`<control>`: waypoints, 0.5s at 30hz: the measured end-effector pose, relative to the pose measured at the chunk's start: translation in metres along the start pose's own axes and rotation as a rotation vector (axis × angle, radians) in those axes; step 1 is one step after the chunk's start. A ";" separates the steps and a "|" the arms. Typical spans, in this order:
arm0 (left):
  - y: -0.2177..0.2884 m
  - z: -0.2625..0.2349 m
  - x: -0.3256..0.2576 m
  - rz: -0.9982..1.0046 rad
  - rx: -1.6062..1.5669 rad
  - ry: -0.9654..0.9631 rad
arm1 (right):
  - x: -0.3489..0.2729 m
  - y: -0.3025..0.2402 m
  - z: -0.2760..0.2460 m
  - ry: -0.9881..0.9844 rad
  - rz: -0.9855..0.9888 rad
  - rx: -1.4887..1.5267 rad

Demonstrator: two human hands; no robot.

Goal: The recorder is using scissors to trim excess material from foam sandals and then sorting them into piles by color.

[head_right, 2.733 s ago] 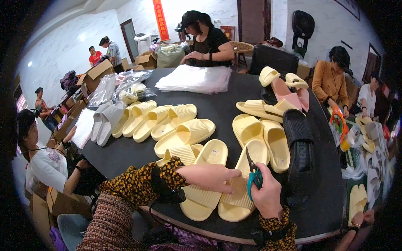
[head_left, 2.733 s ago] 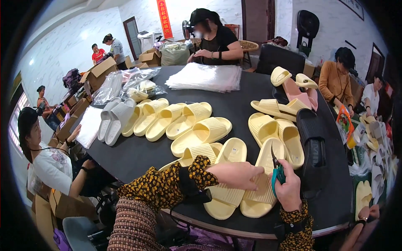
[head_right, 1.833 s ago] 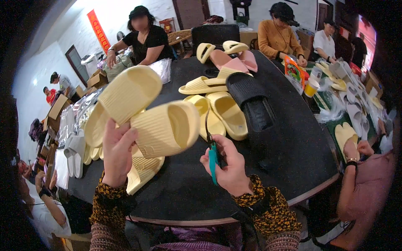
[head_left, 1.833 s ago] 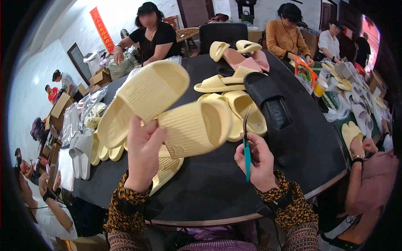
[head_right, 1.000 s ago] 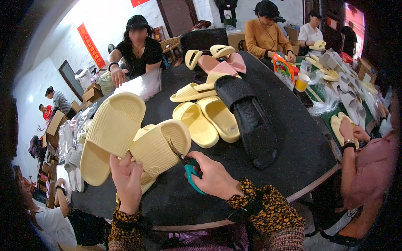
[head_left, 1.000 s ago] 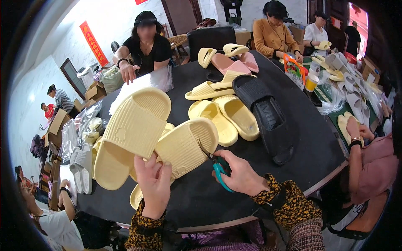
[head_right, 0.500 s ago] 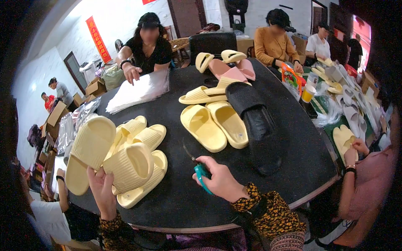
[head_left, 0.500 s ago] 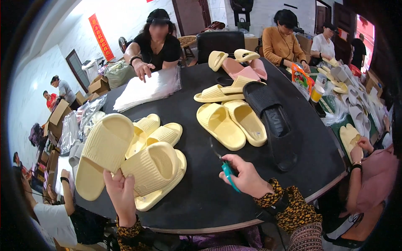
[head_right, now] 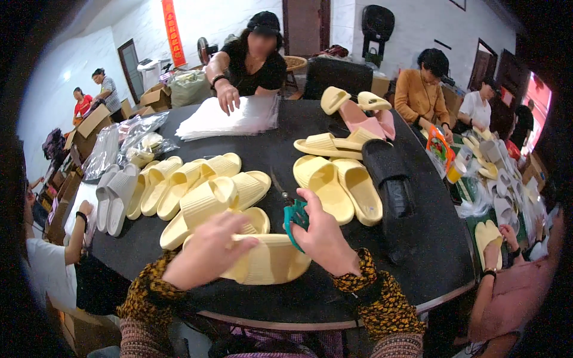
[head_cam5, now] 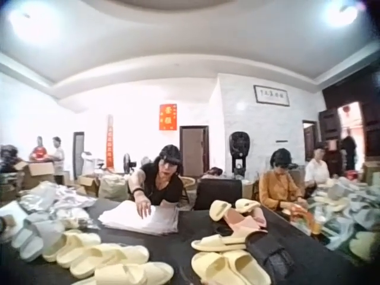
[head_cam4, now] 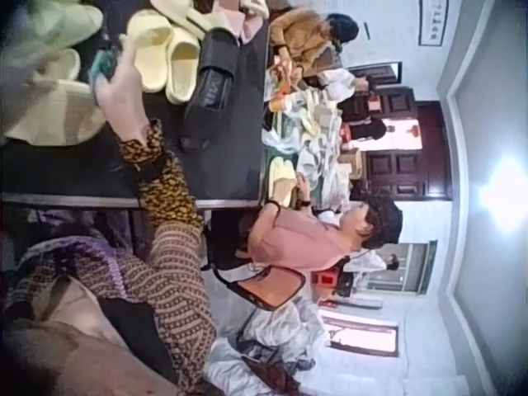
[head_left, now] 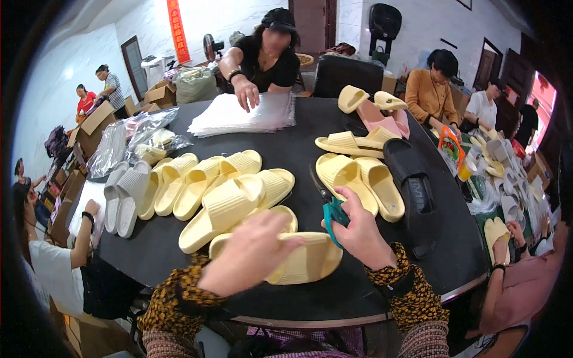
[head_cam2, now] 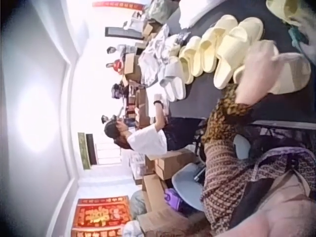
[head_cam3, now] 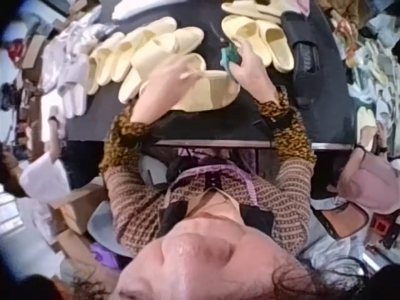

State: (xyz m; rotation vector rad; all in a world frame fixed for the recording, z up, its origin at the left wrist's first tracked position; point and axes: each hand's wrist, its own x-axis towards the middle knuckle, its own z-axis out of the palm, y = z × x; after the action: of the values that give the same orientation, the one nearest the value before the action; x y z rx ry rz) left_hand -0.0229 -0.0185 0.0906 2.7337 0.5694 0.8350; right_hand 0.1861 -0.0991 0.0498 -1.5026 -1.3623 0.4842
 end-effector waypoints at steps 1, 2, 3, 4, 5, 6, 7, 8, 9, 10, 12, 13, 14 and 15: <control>0.007 0.010 0.006 0.079 -0.040 0.004 | 0.002 -0.003 0.004 -0.009 -0.003 -0.004; 0.011 0.019 0.011 0.071 -0.041 0.011 | 0.004 -0.008 0.008 -0.006 -0.044 -0.045; 0.012 0.025 0.017 -0.080 -0.212 -0.087 | 0.006 -0.011 0.010 -0.004 -0.087 -0.083; 0.011 0.030 0.022 -0.233 -0.383 -0.183 | 0.008 -0.008 0.014 0.034 -0.165 -0.157; 0.006 0.036 0.026 -0.243 -0.378 -0.176 | 0.008 -0.008 0.015 0.023 -0.171 -0.153; 0.001 0.039 0.032 -0.268 -0.500 -0.139 | 0.009 -0.009 0.015 0.043 -0.143 -0.167; -0.002 0.039 0.036 -0.292 -0.621 -0.100 | 0.010 -0.011 0.016 0.062 -0.114 -0.181; -0.004 0.038 0.038 -0.417 -0.723 -0.182 | 0.010 -0.015 0.017 0.049 -0.089 -0.132; -0.005 0.039 0.040 -0.424 -0.722 -0.178 | 0.011 -0.016 0.016 0.041 -0.091 -0.129; -0.007 0.040 0.042 -0.469 -0.781 -0.182 | 0.013 -0.017 0.015 0.031 -0.128 -0.174; -0.011 0.039 0.051 -0.530 -0.847 -0.206 | 0.017 -0.006 0.015 0.075 -0.296 -0.378; -0.015 0.040 0.055 -0.526 -0.846 -0.214 | 0.020 -0.002 0.016 0.082 -0.291 -0.378; -0.021 0.045 0.058 -0.542 -0.830 -0.191 | 0.024 0.000 0.016 0.086 -0.376 -0.529; -0.027 0.045 0.064 -0.555 -0.813 -0.168 | 0.027 0.002 0.018 0.091 -0.460 -0.680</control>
State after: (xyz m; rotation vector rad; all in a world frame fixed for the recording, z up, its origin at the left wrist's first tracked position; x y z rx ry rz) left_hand 0.0440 0.0280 0.0762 1.7611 0.7045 0.5203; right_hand 0.1801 -0.0671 0.0489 -1.6231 -1.8349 -0.3748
